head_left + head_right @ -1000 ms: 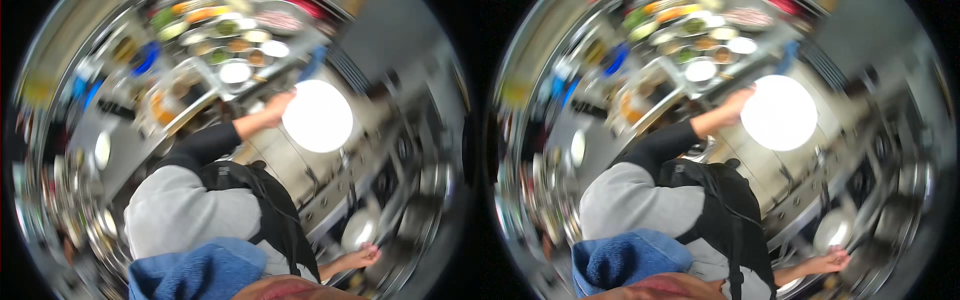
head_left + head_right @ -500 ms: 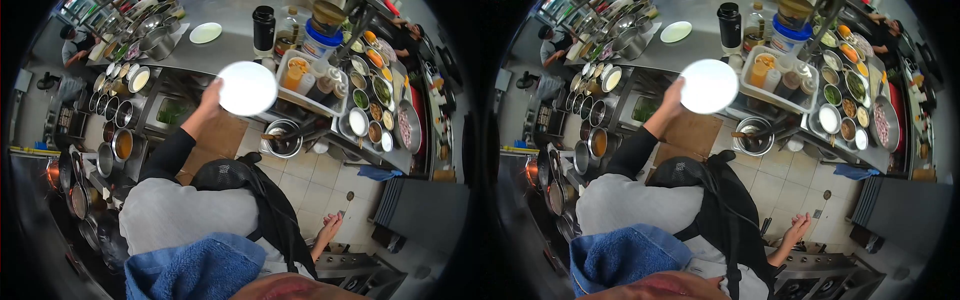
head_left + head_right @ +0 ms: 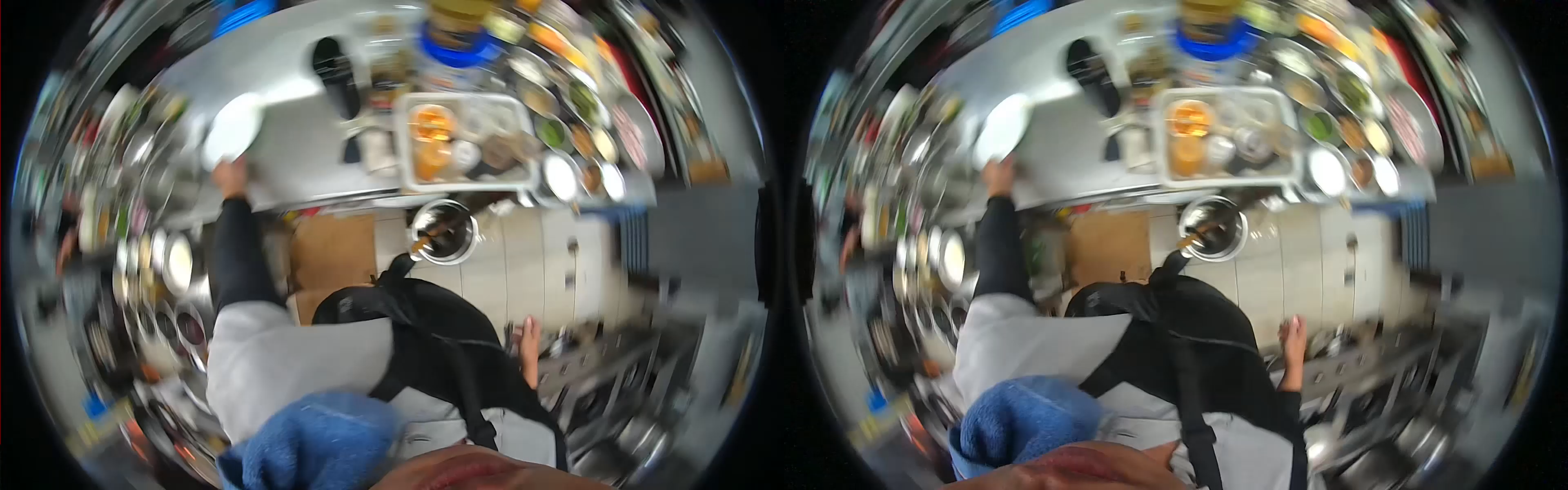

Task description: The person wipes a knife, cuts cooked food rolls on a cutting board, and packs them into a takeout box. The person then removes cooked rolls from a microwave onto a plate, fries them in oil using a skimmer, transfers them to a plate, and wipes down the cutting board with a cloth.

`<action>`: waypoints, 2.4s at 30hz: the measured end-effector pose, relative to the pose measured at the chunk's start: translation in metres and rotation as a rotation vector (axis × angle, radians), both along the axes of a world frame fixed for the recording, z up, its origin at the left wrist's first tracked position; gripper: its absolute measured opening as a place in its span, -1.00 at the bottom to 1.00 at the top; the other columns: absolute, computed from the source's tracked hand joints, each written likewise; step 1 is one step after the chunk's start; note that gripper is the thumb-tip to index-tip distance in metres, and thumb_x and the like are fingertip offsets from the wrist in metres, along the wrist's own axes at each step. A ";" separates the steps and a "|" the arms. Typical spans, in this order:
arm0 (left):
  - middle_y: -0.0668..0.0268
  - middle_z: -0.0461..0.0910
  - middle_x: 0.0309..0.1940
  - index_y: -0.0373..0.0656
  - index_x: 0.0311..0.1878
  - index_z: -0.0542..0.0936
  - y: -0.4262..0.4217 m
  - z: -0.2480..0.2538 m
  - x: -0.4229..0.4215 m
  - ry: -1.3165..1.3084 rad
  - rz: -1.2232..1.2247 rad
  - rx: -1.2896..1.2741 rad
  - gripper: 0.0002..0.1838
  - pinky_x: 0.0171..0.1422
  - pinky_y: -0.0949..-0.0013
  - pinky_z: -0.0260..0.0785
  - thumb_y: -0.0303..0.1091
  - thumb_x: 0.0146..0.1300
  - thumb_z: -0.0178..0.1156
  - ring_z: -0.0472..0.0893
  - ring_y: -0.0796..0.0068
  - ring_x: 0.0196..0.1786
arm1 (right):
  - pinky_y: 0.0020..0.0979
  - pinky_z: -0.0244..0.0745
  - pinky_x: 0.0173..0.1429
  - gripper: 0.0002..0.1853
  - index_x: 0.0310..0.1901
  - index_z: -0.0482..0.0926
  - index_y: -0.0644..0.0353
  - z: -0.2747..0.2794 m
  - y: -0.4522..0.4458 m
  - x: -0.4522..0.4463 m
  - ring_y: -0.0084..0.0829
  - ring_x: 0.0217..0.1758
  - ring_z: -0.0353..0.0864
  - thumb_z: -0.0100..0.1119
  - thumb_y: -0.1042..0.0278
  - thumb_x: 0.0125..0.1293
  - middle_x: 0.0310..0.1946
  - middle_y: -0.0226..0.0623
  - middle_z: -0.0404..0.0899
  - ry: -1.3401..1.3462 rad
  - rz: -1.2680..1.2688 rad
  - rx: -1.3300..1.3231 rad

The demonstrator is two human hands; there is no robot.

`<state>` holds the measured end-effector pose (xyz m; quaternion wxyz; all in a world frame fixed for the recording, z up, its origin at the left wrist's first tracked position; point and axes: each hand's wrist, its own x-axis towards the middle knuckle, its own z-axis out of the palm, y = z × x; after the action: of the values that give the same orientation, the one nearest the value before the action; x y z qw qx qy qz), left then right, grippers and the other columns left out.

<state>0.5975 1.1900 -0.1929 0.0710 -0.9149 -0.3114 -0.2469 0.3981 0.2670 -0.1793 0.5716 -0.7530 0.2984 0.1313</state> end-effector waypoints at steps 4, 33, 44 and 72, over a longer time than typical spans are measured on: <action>-0.10 0.67 -0.42 -0.39 -0.33 0.67 -0.029 0.031 0.011 0.116 -0.071 -0.293 -0.23 -0.22 -0.12 0.47 0.34 0.29 0.10 0.66 -0.16 -0.34 | -0.48 0.42 -0.46 -0.58 0.12 0.46 0.18 -0.018 0.009 -0.023 -0.55 -0.49 0.51 0.01 -0.03 0.54 -0.42 -0.39 0.49 0.036 -0.156 -0.071; 0.29 0.58 -0.21 -0.16 -0.01 0.54 -0.611 -0.014 0.081 1.101 -1.414 -1.181 -0.79 -0.07 0.42 0.39 -0.26 0.42 0.20 0.55 0.45 -0.18 | -0.42 0.39 -0.19 -0.76 -0.09 0.44 0.16 0.127 -0.031 -0.203 -0.59 -0.27 0.41 0.13 0.15 0.52 -0.30 -0.41 0.45 -0.618 -1.458 -0.475; 0.38 0.51 -0.23 -0.15 0.18 0.46 -0.791 0.104 0.015 0.615 -1.501 -1.198 -0.54 -0.27 0.51 0.36 -0.33 0.25 0.36 0.47 0.69 -0.37 | -0.60 0.34 -0.40 -0.80 -0.02 0.38 0.17 0.133 -0.103 -0.160 -0.68 -0.46 0.38 0.16 0.33 0.48 -0.40 -0.42 0.44 -0.672 -1.112 -0.293; 0.34 0.53 -0.07 -0.21 0.35 0.36 -1.231 0.104 0.305 1.010 -1.609 -1.613 -0.43 0.01 0.52 0.39 -0.53 0.29 0.30 0.50 0.61 -0.09 | 0.00 0.55 -0.04 -0.62 -0.42 0.68 0.33 -0.146 -0.455 0.006 0.07 -0.18 0.68 0.11 0.12 0.21 -0.42 0.10 0.65 0.456 -0.633 -0.149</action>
<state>0.9022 -0.0413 -0.0892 -0.5701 -0.6208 0.3362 0.4202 0.4037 -0.1884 -0.3252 0.4465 -0.6148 0.6438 0.0905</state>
